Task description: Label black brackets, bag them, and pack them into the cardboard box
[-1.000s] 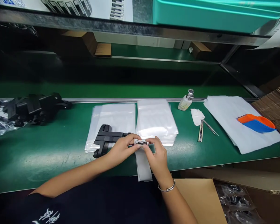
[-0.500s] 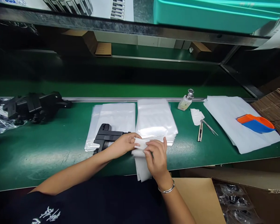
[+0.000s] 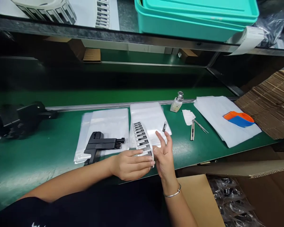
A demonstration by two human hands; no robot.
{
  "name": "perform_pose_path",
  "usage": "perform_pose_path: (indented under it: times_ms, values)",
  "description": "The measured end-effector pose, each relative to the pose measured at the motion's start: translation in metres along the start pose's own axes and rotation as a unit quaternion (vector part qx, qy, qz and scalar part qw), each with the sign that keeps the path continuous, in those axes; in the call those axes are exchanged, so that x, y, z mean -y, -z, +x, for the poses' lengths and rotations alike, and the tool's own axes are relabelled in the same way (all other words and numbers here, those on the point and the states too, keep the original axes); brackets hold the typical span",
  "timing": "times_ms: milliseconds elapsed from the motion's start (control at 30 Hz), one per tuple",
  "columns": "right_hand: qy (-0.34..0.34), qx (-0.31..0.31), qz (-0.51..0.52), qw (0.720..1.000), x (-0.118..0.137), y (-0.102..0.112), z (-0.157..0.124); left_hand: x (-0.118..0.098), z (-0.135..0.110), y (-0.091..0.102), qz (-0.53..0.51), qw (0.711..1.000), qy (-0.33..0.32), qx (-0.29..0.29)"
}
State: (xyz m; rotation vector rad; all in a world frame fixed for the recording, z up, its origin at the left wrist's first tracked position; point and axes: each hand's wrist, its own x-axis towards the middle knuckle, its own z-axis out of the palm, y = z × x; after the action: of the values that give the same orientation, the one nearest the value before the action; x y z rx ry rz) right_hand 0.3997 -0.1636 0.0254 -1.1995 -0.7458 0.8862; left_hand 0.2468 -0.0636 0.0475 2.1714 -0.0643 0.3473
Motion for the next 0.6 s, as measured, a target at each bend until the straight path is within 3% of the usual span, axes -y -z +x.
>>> perform_pose_path:
  times_ms: [100,267,367,500,600]
  values:
    - [0.047,-0.067,-0.041,0.996,-0.004,0.018,0.014,0.020,0.008,-0.023,0.066,0.996,-0.061,0.001]
    - [0.068,-0.086,-0.167,0.980,-0.025,0.042,0.026,0.052,0.016,-0.052,0.184,0.974,-0.130,-0.002]
    - [0.048,-0.109,-0.225,0.967,-0.043,0.045,0.020,0.066,0.016,-0.061,0.175,0.975,-0.135,-0.038]
    - [0.010,-0.076,-0.182,0.980,-0.059,0.042,0.009,0.079,0.012,-0.069,0.125,0.984,-0.123,-0.042]
    - [0.025,-0.075,-0.151,0.985,-0.058,0.044,0.013,0.078,0.012,-0.072,0.134,0.986,-0.098,-0.026]
